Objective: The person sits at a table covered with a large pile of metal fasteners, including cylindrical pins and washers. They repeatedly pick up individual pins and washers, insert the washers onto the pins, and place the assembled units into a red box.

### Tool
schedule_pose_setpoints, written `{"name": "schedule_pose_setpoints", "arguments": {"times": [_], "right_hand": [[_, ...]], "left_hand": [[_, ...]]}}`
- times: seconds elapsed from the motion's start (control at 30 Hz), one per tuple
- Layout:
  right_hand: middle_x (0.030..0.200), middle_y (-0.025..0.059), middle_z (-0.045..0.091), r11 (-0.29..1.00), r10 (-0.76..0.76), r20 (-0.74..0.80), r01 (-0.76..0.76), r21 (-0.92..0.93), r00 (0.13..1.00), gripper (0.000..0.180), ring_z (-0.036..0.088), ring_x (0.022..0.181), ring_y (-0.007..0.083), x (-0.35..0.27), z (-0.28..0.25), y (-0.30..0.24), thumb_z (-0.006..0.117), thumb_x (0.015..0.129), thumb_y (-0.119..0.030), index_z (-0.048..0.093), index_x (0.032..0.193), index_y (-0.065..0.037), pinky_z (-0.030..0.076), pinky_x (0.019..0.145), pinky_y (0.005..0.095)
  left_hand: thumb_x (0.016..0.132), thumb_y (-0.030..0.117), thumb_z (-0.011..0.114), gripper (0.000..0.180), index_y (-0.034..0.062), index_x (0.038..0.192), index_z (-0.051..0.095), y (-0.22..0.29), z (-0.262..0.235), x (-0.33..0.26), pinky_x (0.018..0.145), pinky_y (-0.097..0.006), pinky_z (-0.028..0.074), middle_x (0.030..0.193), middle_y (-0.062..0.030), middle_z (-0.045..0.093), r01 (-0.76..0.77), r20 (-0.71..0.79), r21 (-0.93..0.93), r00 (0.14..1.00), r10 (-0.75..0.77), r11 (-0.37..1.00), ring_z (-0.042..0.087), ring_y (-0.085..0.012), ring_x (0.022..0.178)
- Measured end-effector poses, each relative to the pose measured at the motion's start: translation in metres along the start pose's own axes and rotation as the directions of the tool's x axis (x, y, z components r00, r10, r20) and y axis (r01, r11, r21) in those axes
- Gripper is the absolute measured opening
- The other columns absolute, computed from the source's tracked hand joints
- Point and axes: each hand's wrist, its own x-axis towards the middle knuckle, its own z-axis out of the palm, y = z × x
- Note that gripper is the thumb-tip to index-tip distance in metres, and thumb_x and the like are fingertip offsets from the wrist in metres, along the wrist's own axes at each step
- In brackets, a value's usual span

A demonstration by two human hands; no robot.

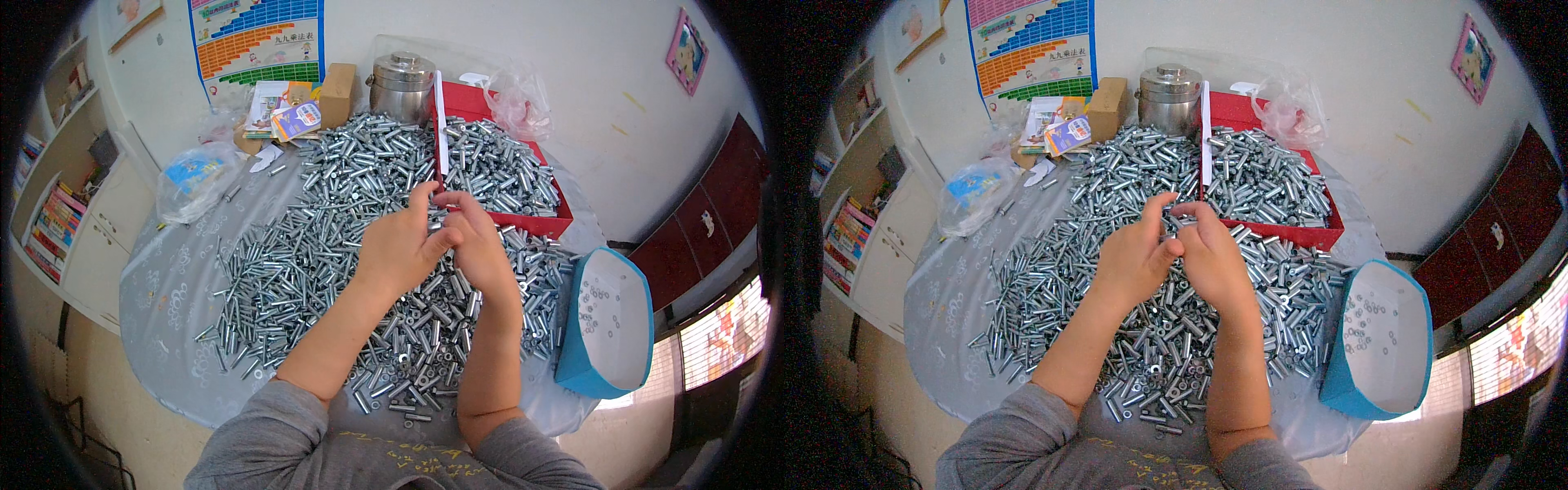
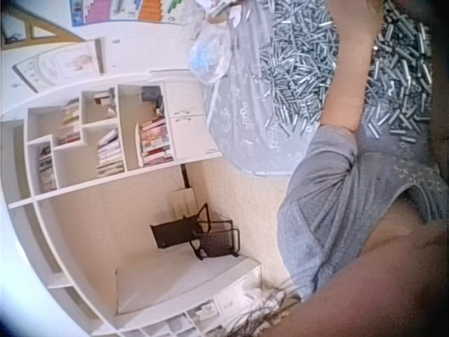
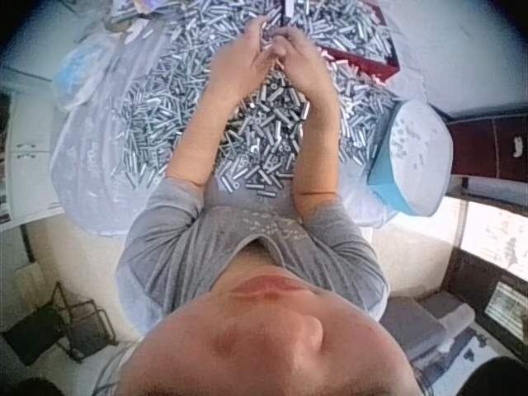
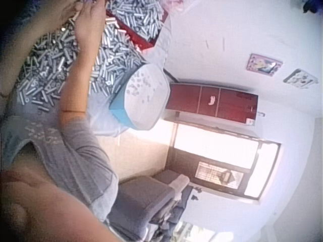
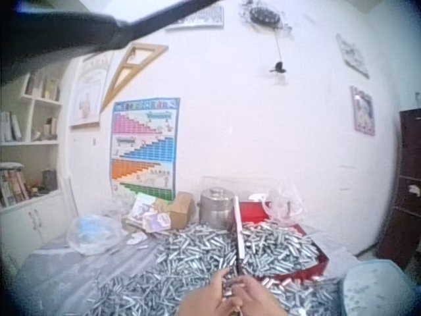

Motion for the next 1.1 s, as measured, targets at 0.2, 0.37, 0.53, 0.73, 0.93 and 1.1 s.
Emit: {"name": "schedule_pose_setpoints", "arguments": {"times": [0.2, 0.37, 0.53, 0.73, 0.93, 1.1], "right_hand": [[0.076, 0.0115, 0.054, 0.996, -0.086, -0.178, 0.078, -0.053, 0.980, 0.037, 0.055, 0.075, 0.0225, 0.007, 0.002, 0.013, 0.045, 0.087, -0.021, 0.043, 0.114, 0.003, 0.043, 0.072, 0.0321], [0.104, 0.0246, 0.048, 0.863, -0.321, -0.450, 0.063, -0.501, 0.833, 0.044, 0.046, 0.101, 0.0348, 0.011, 0.003, 0.020, 0.048, 0.086, -0.030, 0.045, 0.114, 0.003, 0.036, 0.088, 0.0371], [0.090, 0.0199, 0.058, 0.999, 0.018, -0.173, -0.025, -0.037, 0.985, 0.041, 0.055, 0.088, 0.0325, 0.006, 0.003, 0.005, 0.047, 0.086, -0.035, 0.052, 0.107, 0.000, 0.041, 0.081, 0.0348], [0.069, 0.0145, 0.058, 0.964, -0.086, -0.118, 0.052, -0.261, 0.989, 0.030, 0.055, 0.065, 0.0297, 0.004, 0.009, 0.002, 0.049, 0.082, -0.030, 0.058, 0.080, -0.001, 0.040, 0.059, 0.0378], [0.068, 0.0136, 0.055, 0.972, -0.034, -0.472, -0.081, -0.222, 0.881, 0.025, 0.053, 0.062, 0.0245, 0.010, -0.018, 0.015, 0.052, 0.080, -0.023, 0.053, 0.093, -0.002, 0.041, 0.059, 0.0338], [0.075, 0.0119, 0.058, 0.998, -0.002, -0.118, -0.005, -0.062, 0.993, 0.025, 0.055, 0.069, 0.0203, 0.005, -0.004, 0.009, 0.046, 0.087, -0.023, 0.052, 0.091, 0.001, 0.043, 0.063, 0.0313]], "left_hand": [[0.074, 0.072, 0.027, 0.086, -0.0021, 0.116, 0.037, 0.001, -0.001, 0.001, 0.048, -0.041, 0.044, 0.059, -0.0158, 0.057, -0.035, -0.030, -0.012, 0.999, 0.035, 0.999, 0.058, -0.0348, 0.057], [0.075, 0.072, 0.026, 0.085, -0.0022, 0.116, 0.037, 0.001, -0.002, 0.002, 0.048, -0.041, 0.044, 0.058, -0.0154, 0.056, -0.021, -0.044, -0.023, 0.999, 0.020, 1.000, 0.058, -0.0344, 0.056], [0.075, 0.073, 0.020, 0.087, 0.0003, 0.120, 0.036, 0.002, -0.002, 0.001, 0.049, -0.041, 0.042, 0.061, -0.0137, 0.056, 0.005, -0.056, 0.000, 0.998, -0.005, 1.000, 0.058, -0.0332, 0.060], [0.075, 0.074, 0.016, 0.088, 0.0018, 0.122, 0.035, 0.002, -0.001, 0.000, 0.051, -0.042, 0.042, 0.061, -0.0133, 0.056, -0.006, -0.045, -0.017, 0.999, 0.006, 1.000, 0.058, -0.0335, 0.061], [0.074, 0.073, 0.028, 0.089, -0.0036, 0.118, 0.036, 0.000, 0.001, 0.001, 0.048, -0.041, 0.044, 0.058, -0.0150, 0.056, 0.008, -0.017, 0.010, 1.000, -0.007, 1.000, 0.058, -0.0335, 0.056], [0.073, 0.074, 0.027, 0.090, -0.0035, 0.117, 0.036, 0.000, -0.004, 0.002, 0.048, -0.041, 0.044, 0.060, -0.0154, 0.057, -0.018, -0.037, -0.027, 0.999, 0.017, 0.999, 0.058, -0.0346, 0.057]]}}
